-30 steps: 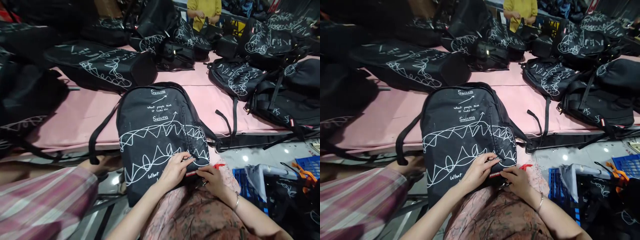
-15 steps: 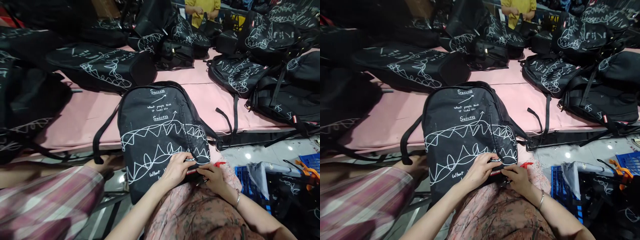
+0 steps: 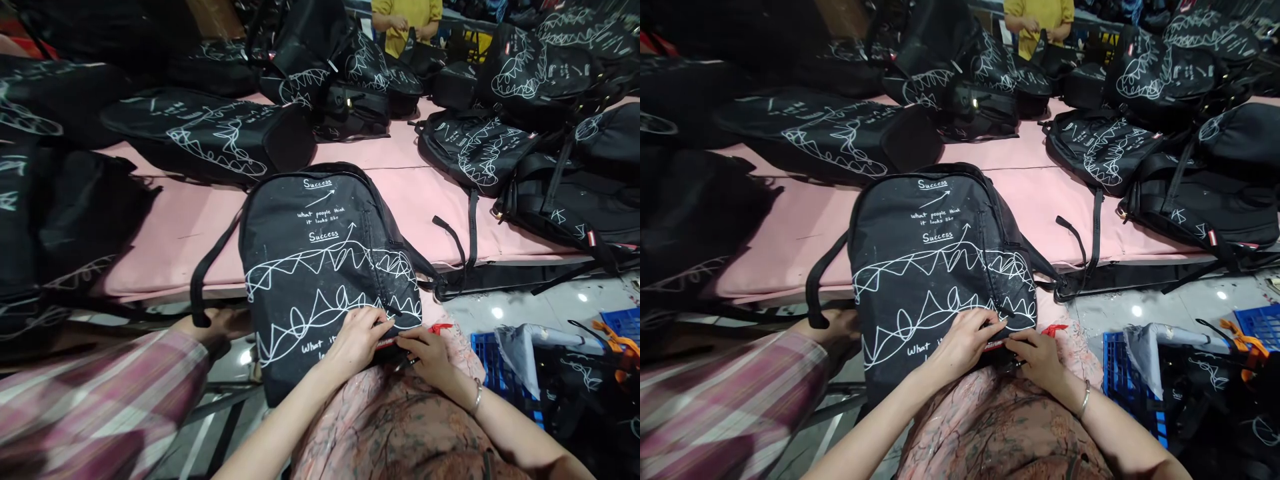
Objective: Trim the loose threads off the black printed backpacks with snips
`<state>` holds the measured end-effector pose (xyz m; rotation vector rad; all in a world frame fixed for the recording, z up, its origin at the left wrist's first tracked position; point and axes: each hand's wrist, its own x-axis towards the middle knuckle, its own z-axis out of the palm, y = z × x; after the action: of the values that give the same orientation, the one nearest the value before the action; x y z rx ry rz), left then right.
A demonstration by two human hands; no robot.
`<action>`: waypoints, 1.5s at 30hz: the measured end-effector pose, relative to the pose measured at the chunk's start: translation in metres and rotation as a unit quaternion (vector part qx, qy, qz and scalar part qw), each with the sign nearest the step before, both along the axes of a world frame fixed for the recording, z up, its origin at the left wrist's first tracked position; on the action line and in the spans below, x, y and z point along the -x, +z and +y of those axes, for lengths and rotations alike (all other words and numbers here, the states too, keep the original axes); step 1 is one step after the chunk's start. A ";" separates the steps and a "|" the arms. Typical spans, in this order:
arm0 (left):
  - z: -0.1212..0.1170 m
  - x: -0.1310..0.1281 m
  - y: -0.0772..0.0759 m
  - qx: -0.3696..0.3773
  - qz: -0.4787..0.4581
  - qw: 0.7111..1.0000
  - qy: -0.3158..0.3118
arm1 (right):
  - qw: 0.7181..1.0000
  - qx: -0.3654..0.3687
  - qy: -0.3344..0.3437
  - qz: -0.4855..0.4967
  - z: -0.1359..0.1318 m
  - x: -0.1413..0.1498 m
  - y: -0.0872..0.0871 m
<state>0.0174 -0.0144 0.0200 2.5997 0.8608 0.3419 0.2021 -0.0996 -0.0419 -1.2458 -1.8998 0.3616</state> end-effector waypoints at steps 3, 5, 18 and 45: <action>-0.003 0.000 -0.003 -0.008 0.005 1.000 0.004 | 1.000 0.001 -0.002 -0.007 0.000 -0.001 0.000; -0.004 0.000 -0.005 -0.014 0.024 1.000 0.004 | 1.000 -0.001 0.000 -0.006 -0.001 -0.001 0.001; -0.007 -0.002 0.002 -0.041 0.069 0.997 -0.001 | 1.000 0.014 0.003 -0.007 -0.001 -0.001 0.001; -0.009 0.003 -0.008 -0.004 0.025 0.999 0.033 | 0.998 0.007 0.023 0.057 -0.004 0.005 -0.013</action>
<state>0.0140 -0.0234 0.0116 2.6010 0.9654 0.2997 0.1970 -0.1032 -0.0545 -1.1668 -1.8350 0.4607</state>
